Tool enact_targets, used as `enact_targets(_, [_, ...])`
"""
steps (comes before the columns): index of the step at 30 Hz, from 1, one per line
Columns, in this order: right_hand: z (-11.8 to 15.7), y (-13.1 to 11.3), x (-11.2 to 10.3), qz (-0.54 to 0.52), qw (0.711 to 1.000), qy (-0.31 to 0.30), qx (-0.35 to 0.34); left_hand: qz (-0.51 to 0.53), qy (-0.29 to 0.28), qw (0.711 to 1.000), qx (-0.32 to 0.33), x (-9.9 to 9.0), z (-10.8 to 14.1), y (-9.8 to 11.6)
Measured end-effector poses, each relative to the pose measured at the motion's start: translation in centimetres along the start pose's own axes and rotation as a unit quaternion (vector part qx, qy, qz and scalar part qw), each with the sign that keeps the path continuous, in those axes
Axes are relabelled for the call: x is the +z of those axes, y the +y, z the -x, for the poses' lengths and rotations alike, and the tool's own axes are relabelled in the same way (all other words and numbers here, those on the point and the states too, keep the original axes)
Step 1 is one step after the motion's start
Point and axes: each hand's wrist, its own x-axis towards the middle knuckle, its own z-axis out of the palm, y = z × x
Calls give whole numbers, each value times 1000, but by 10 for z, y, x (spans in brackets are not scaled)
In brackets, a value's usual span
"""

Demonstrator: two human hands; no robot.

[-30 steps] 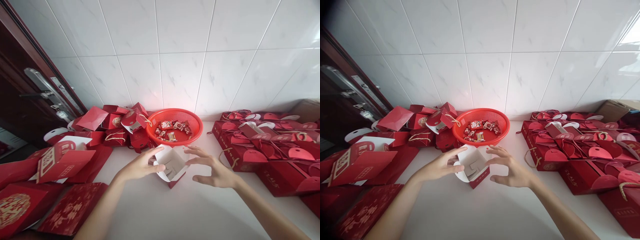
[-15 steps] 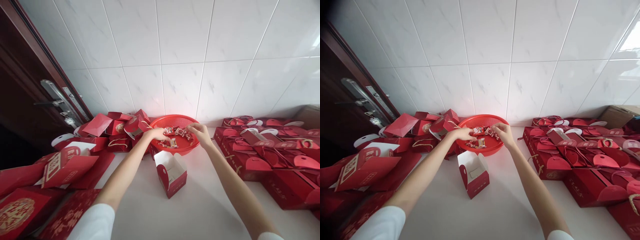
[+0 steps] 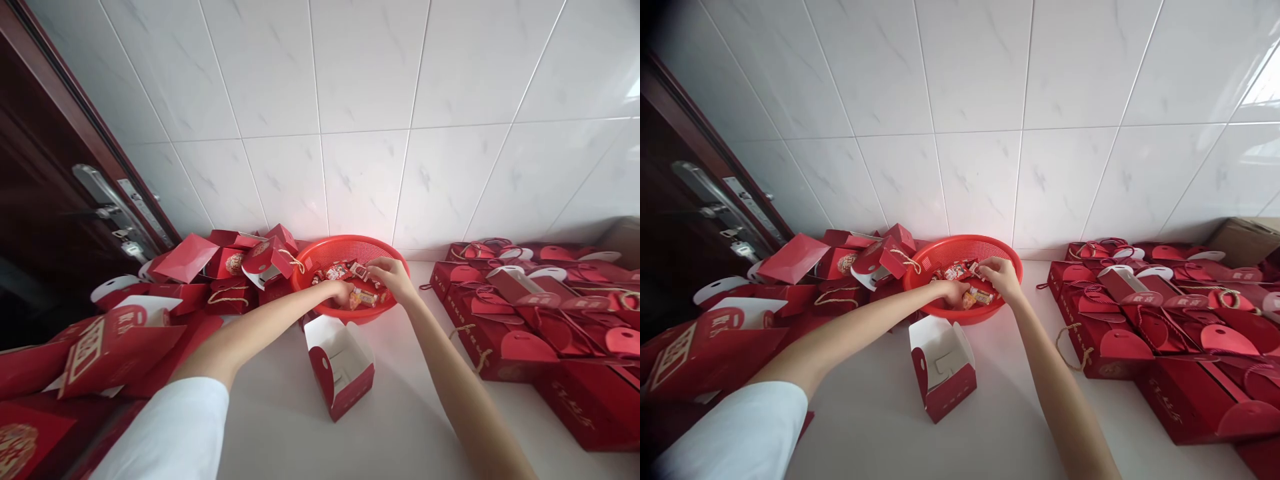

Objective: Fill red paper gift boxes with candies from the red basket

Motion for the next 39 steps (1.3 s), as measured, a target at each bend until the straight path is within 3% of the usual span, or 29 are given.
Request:
enact_targets(5, [0, 3, 0, -19, 1000, 20, -13, 22, 4, 999, -36, -15, 7, 11])
enact_targets(10, [2, -2, -2, -74, 996, 50, 4, 189, 73, 977, 59, -37, 26, 24])
enact_targets(14, [9, -12, -2, -94, 995, -22, 35, 319, 96, 936, 112, -41, 44, 33])
enact_targets(18, [15, -18, 1, -121, 989, -80, 40, 380, 105, 915, 88, -36, 52, 41])
enact_targets(21, [13, -17, 3, -145, 988, -34, 46, 424, 96, 899, 41, -34, 54, 42])
enact_targets(24, [10, -15, 1, -181, 980, 47, 64, 431, 81, 899, 18, -34, 55, 40])
enact_targets(26, [9, -15, -1, -198, 977, 60, 60, 417, 76, 905, 20, -34, 56, 36])
enact_targets(32, [18, -21, 3, -72, 996, -36, 40, 334, 91, 933, 93, -29, 52, 31])
enact_targets(35, [21, -24, 6, -52, 997, -39, 38, 318, 107, 935, 114, -26, 52, 37])
enact_targets(39, [20, -25, 3, -64, 997, -34, 35, 364, 98, 922, 86, -24, 57, 50])
